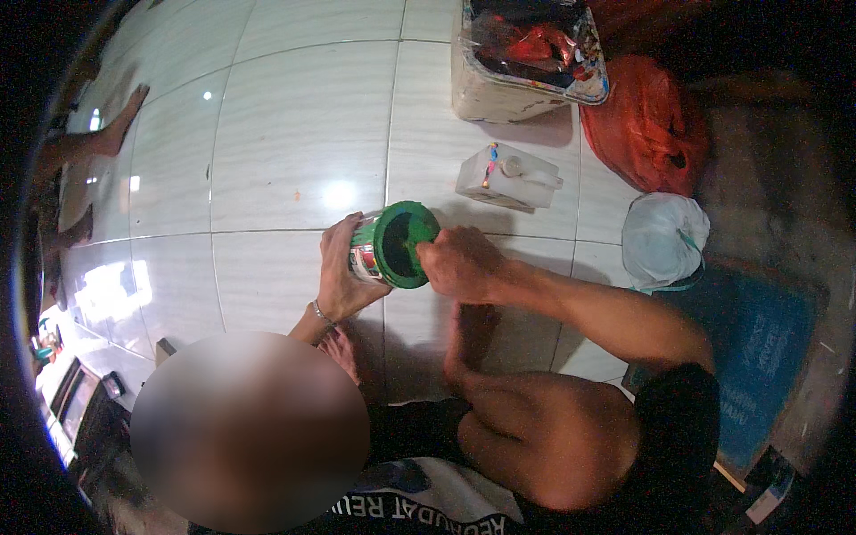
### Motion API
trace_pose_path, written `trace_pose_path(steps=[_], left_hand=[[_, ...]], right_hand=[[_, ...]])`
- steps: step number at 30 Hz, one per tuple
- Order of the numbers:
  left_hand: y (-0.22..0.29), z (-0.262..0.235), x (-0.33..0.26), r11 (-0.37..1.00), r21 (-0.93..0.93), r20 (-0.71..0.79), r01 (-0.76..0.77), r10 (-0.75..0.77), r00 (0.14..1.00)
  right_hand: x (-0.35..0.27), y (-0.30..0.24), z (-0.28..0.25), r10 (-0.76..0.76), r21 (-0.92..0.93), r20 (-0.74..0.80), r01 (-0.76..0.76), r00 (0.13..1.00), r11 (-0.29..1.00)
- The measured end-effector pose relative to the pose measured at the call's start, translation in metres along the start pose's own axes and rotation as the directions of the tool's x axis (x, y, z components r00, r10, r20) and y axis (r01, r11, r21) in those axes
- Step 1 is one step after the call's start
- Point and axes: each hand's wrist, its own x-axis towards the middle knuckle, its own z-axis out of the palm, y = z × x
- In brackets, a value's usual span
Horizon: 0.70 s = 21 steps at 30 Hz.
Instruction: The person sits on the floor and uses a yellow stick to stir green paint inside a small cylindrical container. The person repeatedly dips the stick into the paint and rotates it to mix the contents.
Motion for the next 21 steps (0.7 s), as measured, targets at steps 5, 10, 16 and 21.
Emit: trace_pose_path(steps=[5,10,16,21], left_hand=[[0.000,0.003,-0.007,1.000,-0.007,0.008,-0.004,0.005,1.000],[0.003,0.002,-0.006,0.999,-0.018,0.010,0.028,-0.028,1.000],[0.002,0.004,-0.010,1.000,0.001,0.014,0.028,-0.028,1.000],[0.004,0.008,-0.008,0.999,-0.040,-0.034,-0.002,0.000,0.999]], right_hand=[[0.016,-0.020,-0.017,0.196,0.414,-0.074,-0.149,0.978,0.898],[0.008,-0.010,-0.011,0.050,-0.012,-0.044,-0.050,0.998,0.999],[0.008,-0.024,-0.009,0.078,0.337,0.001,-0.074,0.997,0.939],[0.012,-0.008,-0.013,0.016,0.094,-0.171,0.000,0.985,0.996]])
